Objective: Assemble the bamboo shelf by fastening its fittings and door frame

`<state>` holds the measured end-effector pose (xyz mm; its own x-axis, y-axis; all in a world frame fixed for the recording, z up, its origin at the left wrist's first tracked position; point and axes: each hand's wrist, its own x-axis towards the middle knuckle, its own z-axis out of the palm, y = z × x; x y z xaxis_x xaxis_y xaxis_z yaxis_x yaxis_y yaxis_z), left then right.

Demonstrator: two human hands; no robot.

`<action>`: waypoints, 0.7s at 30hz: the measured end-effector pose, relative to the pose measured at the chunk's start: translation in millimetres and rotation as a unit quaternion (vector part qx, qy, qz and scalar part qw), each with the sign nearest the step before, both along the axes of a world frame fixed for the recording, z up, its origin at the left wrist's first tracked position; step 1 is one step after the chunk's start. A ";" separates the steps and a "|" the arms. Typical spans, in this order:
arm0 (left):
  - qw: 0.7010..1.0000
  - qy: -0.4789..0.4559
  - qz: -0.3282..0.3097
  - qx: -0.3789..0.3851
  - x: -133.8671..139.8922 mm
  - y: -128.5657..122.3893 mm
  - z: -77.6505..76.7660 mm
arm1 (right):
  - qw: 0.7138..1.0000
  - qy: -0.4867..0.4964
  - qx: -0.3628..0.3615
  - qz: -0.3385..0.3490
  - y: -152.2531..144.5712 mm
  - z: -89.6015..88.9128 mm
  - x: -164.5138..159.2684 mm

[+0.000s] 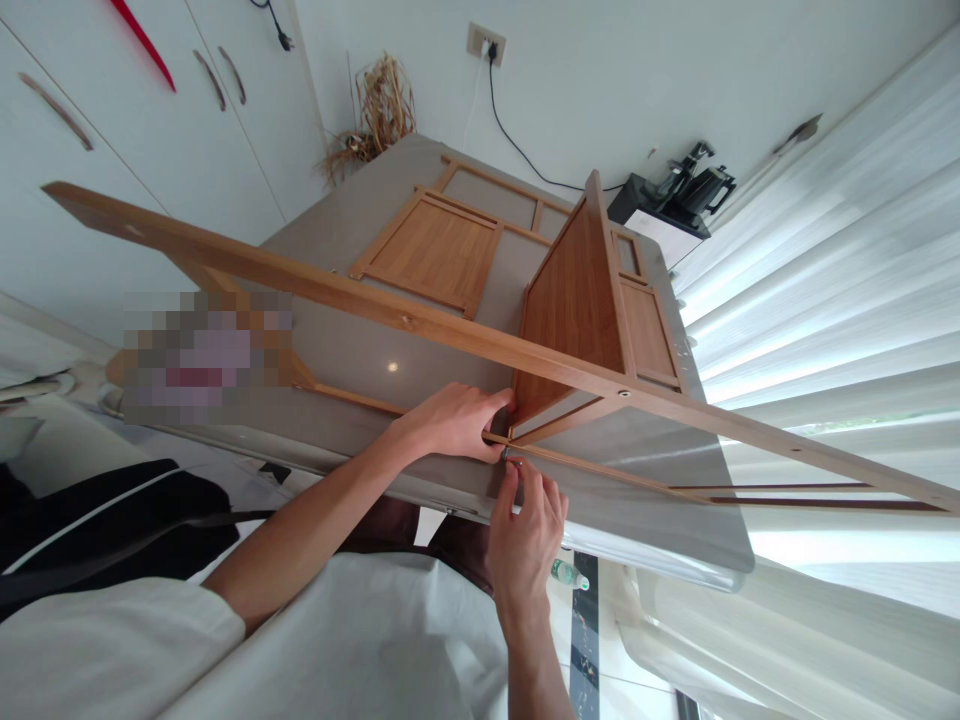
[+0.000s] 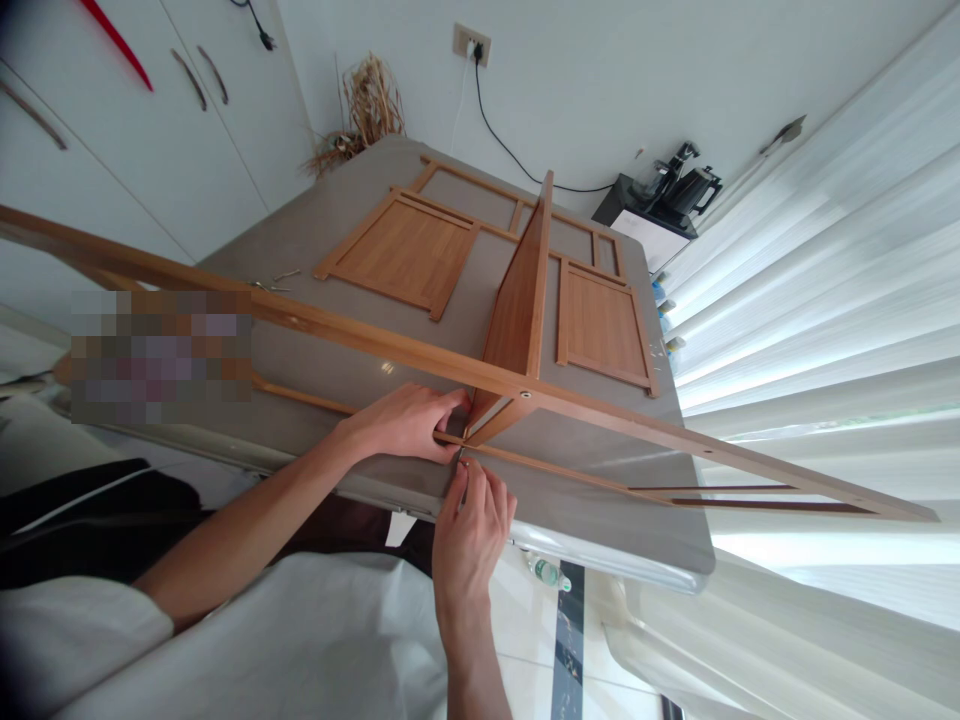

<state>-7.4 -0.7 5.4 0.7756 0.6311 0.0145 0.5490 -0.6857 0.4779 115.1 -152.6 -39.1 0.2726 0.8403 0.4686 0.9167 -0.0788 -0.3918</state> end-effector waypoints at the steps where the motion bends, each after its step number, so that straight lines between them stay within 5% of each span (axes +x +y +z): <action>1: 1.000 -0.001 0.001 0.001 0.1 0.0 0.0 | 1.000 0.007 0.002 -0.003 -0.1 -0.3 0.2; 21: 1.000 0.015 0.003 -0.004 0.5 -0.5 4.0 | 0.980 0.183 -0.026 -0.072 0.0 -0.4 1.5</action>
